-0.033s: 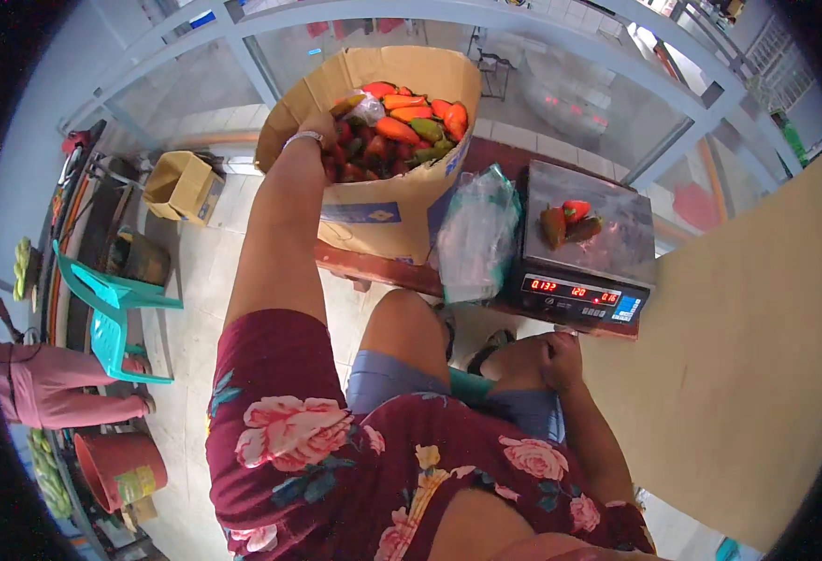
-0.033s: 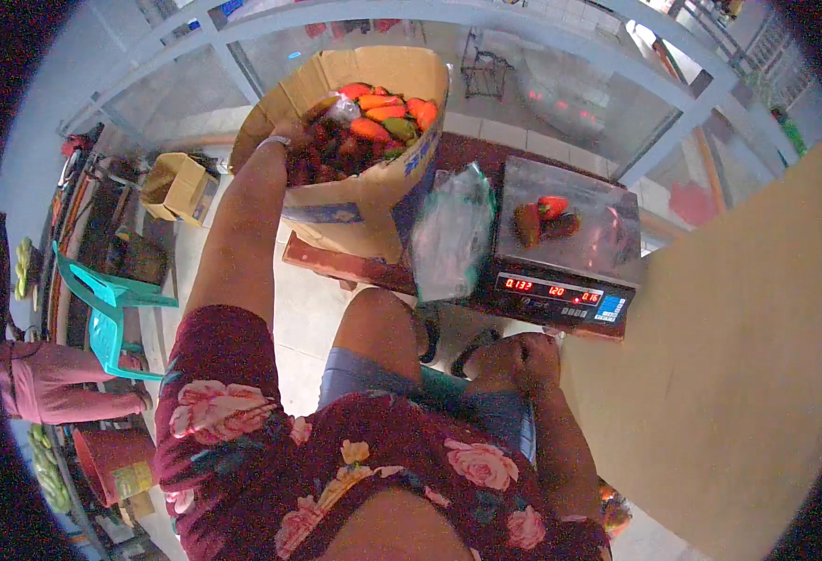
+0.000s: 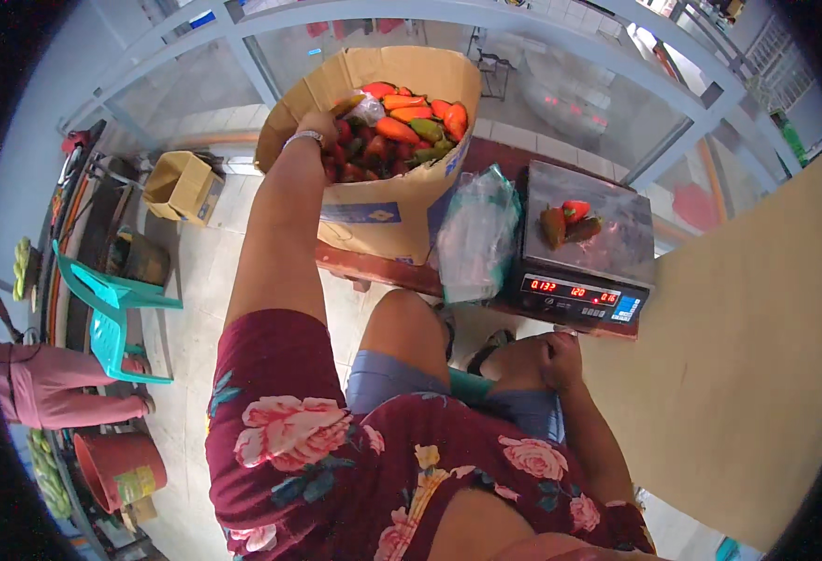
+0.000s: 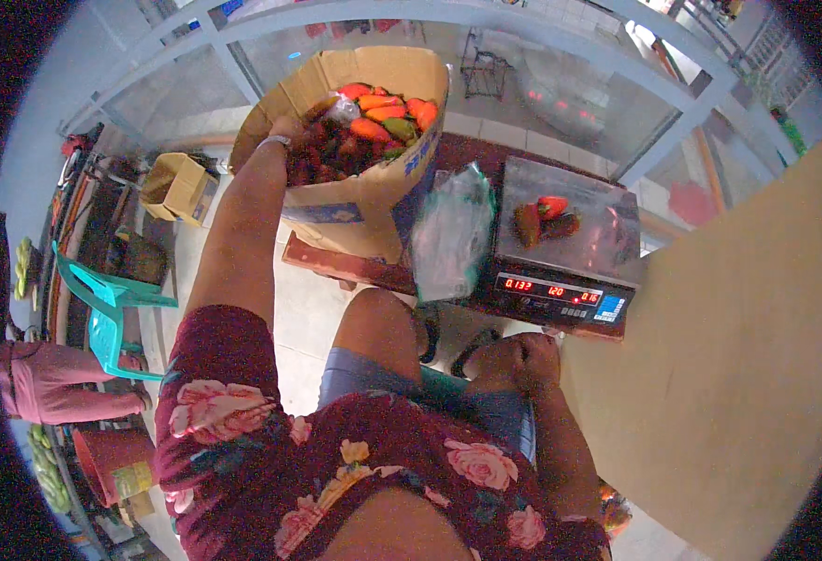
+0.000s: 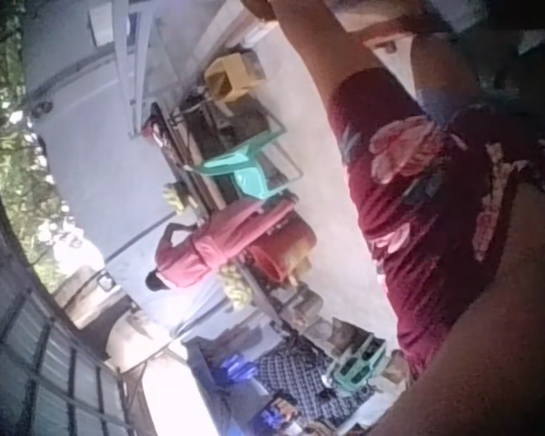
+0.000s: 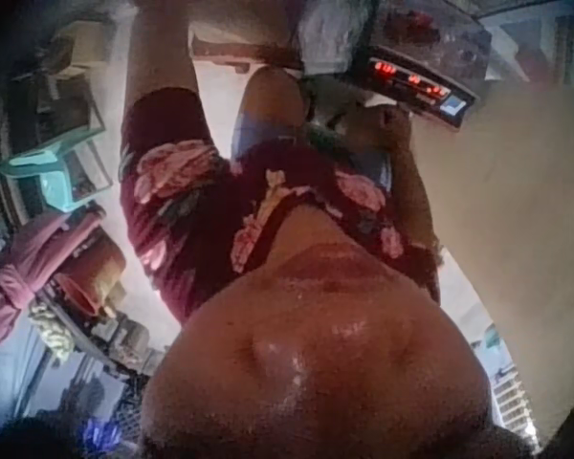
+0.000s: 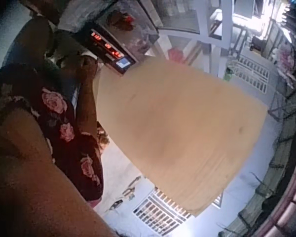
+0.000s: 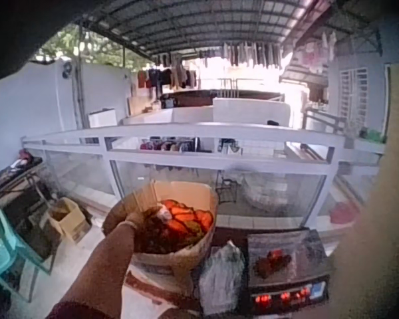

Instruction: The person picks up peppers from a cardboard box by hand, places them onto a digital scale one by one, and then transfers the peppers into a plastic bag.

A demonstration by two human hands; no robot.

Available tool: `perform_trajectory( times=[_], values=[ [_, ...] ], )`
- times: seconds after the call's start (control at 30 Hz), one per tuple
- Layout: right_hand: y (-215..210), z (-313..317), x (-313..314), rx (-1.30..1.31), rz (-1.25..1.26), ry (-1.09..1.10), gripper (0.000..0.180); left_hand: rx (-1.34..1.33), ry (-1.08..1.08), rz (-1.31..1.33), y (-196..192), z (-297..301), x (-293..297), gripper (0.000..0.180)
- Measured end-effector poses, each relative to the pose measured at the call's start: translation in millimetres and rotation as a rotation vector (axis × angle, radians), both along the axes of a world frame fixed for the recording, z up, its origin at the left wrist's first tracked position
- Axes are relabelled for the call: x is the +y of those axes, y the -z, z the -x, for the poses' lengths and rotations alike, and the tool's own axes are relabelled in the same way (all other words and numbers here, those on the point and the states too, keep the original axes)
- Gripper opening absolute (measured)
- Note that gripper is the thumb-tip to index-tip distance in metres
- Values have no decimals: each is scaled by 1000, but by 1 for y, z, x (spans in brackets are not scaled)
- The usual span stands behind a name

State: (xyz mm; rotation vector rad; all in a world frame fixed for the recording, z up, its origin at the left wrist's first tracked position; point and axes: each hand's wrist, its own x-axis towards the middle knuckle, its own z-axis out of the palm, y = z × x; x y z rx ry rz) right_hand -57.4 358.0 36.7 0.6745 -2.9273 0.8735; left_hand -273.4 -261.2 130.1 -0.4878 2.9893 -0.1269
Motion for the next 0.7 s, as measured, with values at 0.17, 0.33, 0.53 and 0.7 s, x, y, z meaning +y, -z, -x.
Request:
perform_trajectory(
  times=[0.17, 0.33, 0.53, 0.7],
  values=[
    [-2, -2, 4, 12, -56, -2, 14, 473, -106, -439, -31, -5, 19, 24],
    [3, 0, 5, -37, -105, -10, 16, 527, -119, -1397, -37, -14, 15, 23],
    [13, -1, 7, 22, -118, -16, 17, 453, -64, -1638, -40, -18, 20, 28],
    [7, -5, 9, 6, -101, 21, 16, 689, -299, -1736, -52, -21, 39, 20]
  ],
)
